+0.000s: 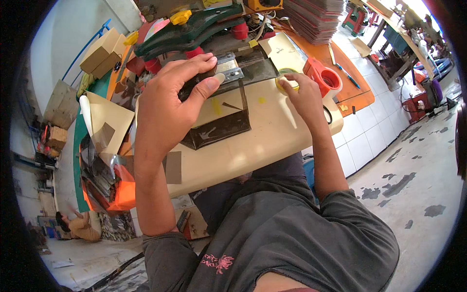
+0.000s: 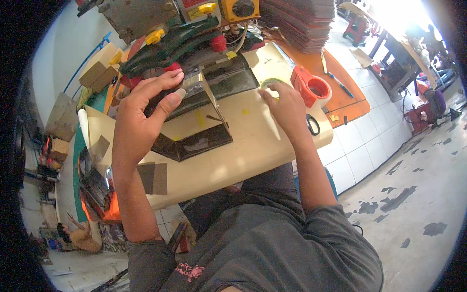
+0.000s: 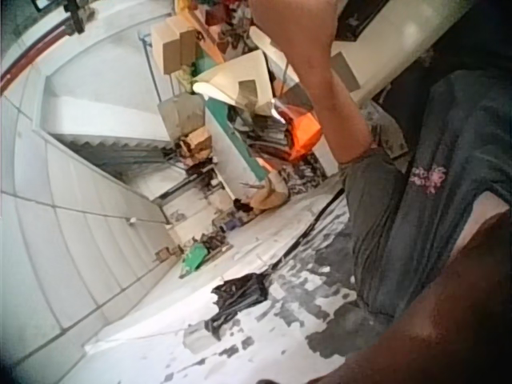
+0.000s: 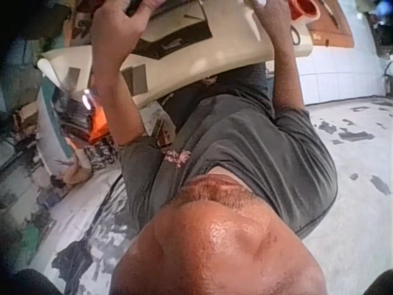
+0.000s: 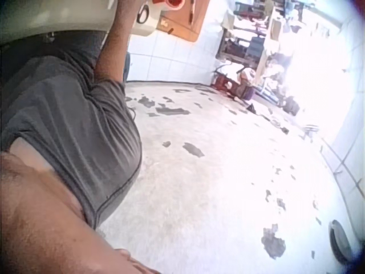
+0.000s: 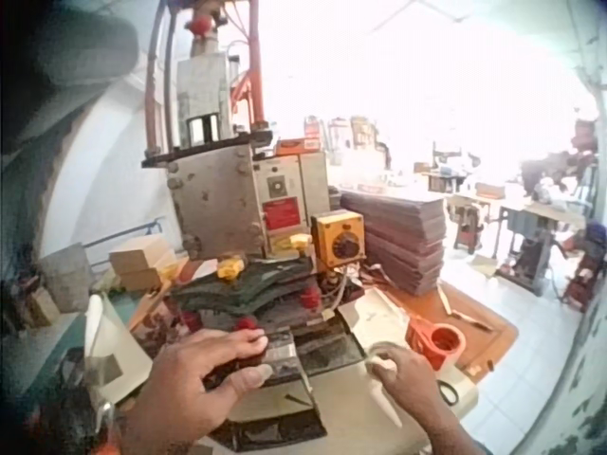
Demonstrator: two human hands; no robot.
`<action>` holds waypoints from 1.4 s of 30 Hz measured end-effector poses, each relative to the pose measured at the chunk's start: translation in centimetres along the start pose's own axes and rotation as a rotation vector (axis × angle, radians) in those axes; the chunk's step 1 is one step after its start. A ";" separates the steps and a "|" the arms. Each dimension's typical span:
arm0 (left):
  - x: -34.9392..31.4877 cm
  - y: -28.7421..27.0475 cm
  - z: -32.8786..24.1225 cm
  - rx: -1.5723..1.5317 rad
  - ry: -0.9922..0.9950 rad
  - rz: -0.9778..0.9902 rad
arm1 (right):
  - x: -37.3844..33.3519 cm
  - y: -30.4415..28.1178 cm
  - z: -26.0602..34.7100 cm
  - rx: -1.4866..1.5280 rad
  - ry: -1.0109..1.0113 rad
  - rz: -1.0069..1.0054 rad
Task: The person cuts film from a metal frame using scissors, then unrolls tape and sticks pieces onto the frame by hand.
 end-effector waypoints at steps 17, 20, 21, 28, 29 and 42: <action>-0.1 0.9 0.2 0.073 0.108 -0.154 | -2.1 -0.4 -2.8 0.023 -0.003 -0.081; -0.1 1.0 -0.2 0.049 0.053 -0.141 | -2.3 -1.4 -2.5 0.148 0.046 -0.203; 0.0 0.9 -0.3 0.049 0.053 -0.139 | -2.4 -1.9 -2.2 0.205 0.071 -0.255; 0.3 0.5 -1.3 0.354 0.146 -0.071 | -2.9 -3.8 0.1 0.403 0.095 -0.310; 0.4 0.5 -1.4 0.383 0.156 -0.064 | -2.9 -3.9 0.3 0.405 0.096 -0.309; -0.1 1.6 -0.4 0.096 0.056 -0.151 | -2.0 -4.7 7.1 1.270 -0.209 0.065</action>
Point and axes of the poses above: each hand's wrist, its own x-axis towards the middle knuckle, its own y-axis out of the palm, z = x × y, the point moved 3 cm from there along x, towards the middle knuckle, and after that the axes turned 3 degrees about z, right-handed, at the moved point
